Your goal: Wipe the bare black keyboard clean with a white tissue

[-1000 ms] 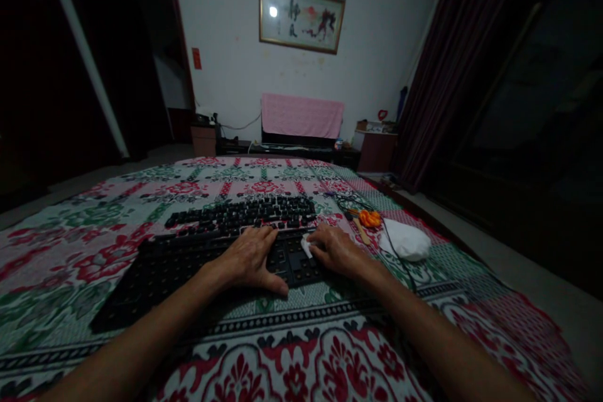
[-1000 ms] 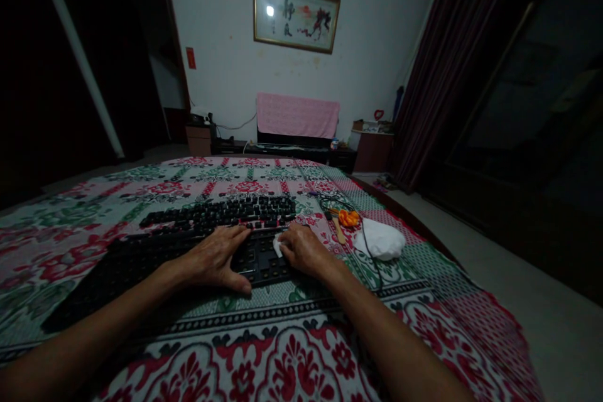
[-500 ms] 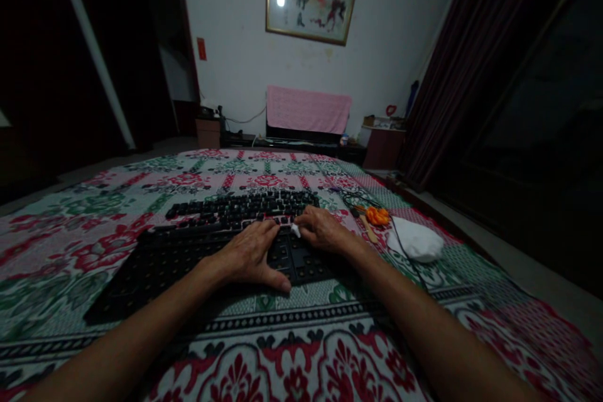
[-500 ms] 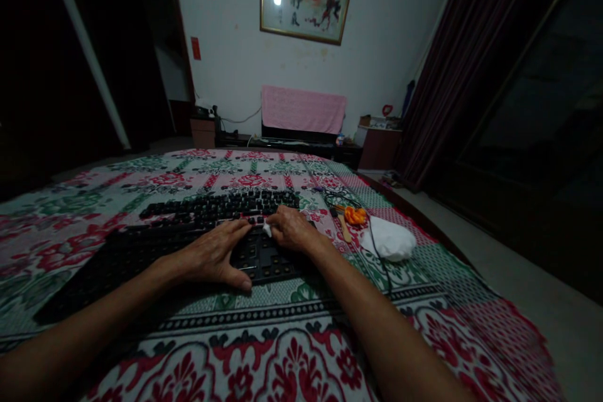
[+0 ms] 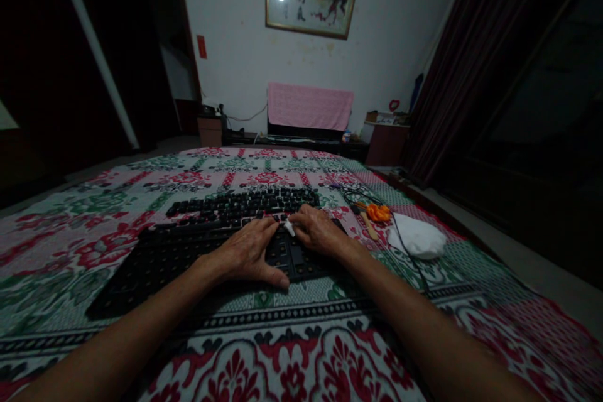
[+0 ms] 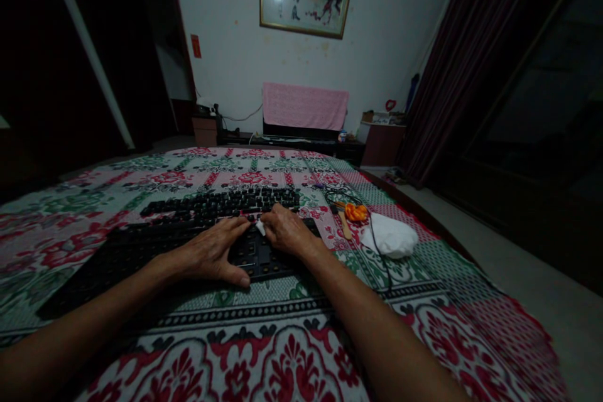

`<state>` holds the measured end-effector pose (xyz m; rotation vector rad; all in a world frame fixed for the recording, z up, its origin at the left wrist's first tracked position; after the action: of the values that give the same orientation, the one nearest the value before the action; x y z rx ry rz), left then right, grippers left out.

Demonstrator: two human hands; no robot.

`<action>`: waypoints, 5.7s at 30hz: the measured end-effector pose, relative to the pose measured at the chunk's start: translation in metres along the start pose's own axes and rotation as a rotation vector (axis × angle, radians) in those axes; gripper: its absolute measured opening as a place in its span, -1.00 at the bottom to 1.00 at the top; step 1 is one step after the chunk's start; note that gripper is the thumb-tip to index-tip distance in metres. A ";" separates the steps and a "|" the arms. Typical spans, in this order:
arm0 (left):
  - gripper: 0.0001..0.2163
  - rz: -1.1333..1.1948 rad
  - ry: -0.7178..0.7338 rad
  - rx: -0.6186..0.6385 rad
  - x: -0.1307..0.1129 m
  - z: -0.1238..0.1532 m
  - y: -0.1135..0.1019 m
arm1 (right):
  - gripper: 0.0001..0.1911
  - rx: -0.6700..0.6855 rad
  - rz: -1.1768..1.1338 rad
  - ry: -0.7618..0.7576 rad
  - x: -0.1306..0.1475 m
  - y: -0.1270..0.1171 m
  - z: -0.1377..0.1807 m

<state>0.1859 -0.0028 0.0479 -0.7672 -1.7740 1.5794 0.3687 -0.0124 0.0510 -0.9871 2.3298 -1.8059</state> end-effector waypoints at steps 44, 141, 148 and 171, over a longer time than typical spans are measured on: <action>0.06 0.039 -0.018 0.018 0.003 0.000 0.005 | -0.83 -0.104 -0.064 -0.070 -0.002 0.001 0.010; 0.07 0.039 -0.018 0.056 0.001 -0.001 0.002 | -0.77 0.111 -0.293 0.077 -0.009 -0.019 0.010; 0.06 0.026 -0.010 0.040 0.000 -0.001 0.001 | -0.81 0.185 -0.206 0.011 -0.003 -0.016 0.009; 0.04 0.016 -0.017 0.014 0.004 -0.002 0.008 | -0.84 0.273 -0.202 0.101 -0.007 -0.029 0.013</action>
<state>0.1850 0.0028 0.0404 -0.7650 -1.7712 1.6115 0.3928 -0.0236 0.0693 -1.1460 2.0199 -2.2228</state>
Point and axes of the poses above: each hand's wrist, its own z-axis away from the middle knuckle, its own y-axis out of the palm, x = y × z, the point moved 2 cm from there along -z, towards the middle knuckle, and after that the axes turned 14 degrees about -z, right-handed, at the moved point
